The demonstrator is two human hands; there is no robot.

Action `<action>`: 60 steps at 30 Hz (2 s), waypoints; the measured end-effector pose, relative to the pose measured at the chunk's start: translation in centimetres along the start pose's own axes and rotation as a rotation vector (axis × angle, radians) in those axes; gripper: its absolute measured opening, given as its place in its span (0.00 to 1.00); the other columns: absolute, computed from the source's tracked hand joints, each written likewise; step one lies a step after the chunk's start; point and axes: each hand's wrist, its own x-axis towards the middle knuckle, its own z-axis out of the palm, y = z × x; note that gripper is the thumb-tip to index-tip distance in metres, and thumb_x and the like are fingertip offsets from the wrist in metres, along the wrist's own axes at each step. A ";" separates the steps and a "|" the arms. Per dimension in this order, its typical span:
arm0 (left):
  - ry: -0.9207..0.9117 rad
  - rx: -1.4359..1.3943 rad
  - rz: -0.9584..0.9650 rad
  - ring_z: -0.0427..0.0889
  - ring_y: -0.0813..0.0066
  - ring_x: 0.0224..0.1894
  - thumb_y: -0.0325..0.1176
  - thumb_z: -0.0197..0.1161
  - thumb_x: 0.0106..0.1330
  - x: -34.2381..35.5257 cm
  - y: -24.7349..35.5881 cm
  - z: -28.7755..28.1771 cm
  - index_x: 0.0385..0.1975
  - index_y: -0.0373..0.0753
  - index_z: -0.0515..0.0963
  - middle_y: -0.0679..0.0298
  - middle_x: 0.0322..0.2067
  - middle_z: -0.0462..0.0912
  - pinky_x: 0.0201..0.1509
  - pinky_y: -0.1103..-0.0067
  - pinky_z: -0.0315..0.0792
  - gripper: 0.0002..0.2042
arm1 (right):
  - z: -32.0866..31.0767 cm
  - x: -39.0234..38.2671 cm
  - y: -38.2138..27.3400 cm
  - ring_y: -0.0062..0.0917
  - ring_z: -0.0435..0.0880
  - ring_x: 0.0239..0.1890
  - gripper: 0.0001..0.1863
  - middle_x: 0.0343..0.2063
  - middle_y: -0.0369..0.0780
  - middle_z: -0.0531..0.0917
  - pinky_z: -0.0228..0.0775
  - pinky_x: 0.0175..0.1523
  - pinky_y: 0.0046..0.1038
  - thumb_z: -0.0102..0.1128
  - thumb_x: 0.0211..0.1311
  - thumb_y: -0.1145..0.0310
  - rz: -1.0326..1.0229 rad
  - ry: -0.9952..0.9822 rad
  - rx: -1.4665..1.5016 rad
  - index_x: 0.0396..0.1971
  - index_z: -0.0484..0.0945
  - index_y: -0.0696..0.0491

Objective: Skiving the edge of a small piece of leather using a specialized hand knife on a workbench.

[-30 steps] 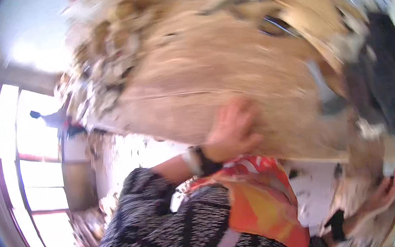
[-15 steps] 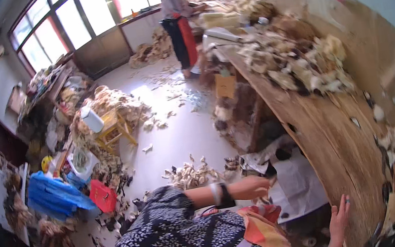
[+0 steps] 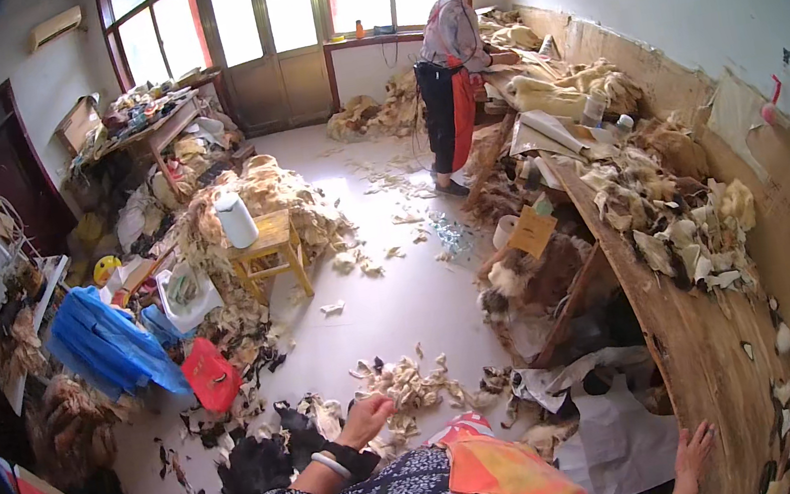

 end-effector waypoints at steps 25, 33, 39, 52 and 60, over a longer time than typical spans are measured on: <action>-0.421 0.344 0.494 0.82 0.54 0.36 0.38 0.58 0.68 -6.2 8.4 15.7 0.37 0.36 0.80 0.52 0.31 0.82 0.38 0.66 0.74 0.11 | 0.1 3.9 4.6 0.42 0.46 0.74 0.40 0.73 0.47 0.48 0.36 0.73 0.50 0.34 0.70 0.39 -0.377 0.014 0.031 0.73 0.47 0.50; -0.385 0.319 0.518 0.82 0.52 0.34 0.38 0.58 0.66 -8.2 9.6 15.7 0.35 0.38 0.80 0.53 0.30 0.82 0.38 0.64 0.74 0.10 | -1.3 2.8 4.5 0.40 0.42 0.75 0.39 0.73 0.46 0.48 0.29 0.74 0.46 0.31 0.71 0.39 -0.329 -0.007 0.040 0.73 0.48 0.48; -0.428 0.412 0.518 0.82 0.52 0.35 0.37 0.58 0.67 -8.5 9.5 14.9 0.36 0.38 0.80 0.52 0.30 0.82 0.38 0.64 0.74 0.10 | 0.1 3.4 5.1 0.39 0.43 0.75 0.38 0.73 0.44 0.49 0.30 0.74 0.47 0.27 0.71 0.38 -0.347 0.058 0.040 0.73 0.48 0.47; -0.388 0.374 0.606 0.82 0.52 0.32 0.35 0.59 0.65 -7.3 9.3 11.7 0.33 0.37 0.80 0.53 0.28 0.82 0.35 0.64 0.74 0.08 | 1.4 3.6 4.8 0.40 0.46 0.74 0.38 0.73 0.43 0.49 0.32 0.74 0.46 0.28 0.72 0.39 -0.336 0.075 0.051 0.73 0.48 0.46; -0.362 0.396 0.589 0.81 0.52 0.31 0.36 0.59 0.65 -6.5 8.4 11.0 0.32 0.37 0.79 0.53 0.26 0.81 0.36 0.64 0.73 0.08 | 0.1 2.4 3.6 0.40 0.47 0.74 0.38 0.73 0.43 0.50 0.34 0.74 0.45 0.27 0.72 0.39 -0.295 0.046 -0.024 0.73 0.48 0.46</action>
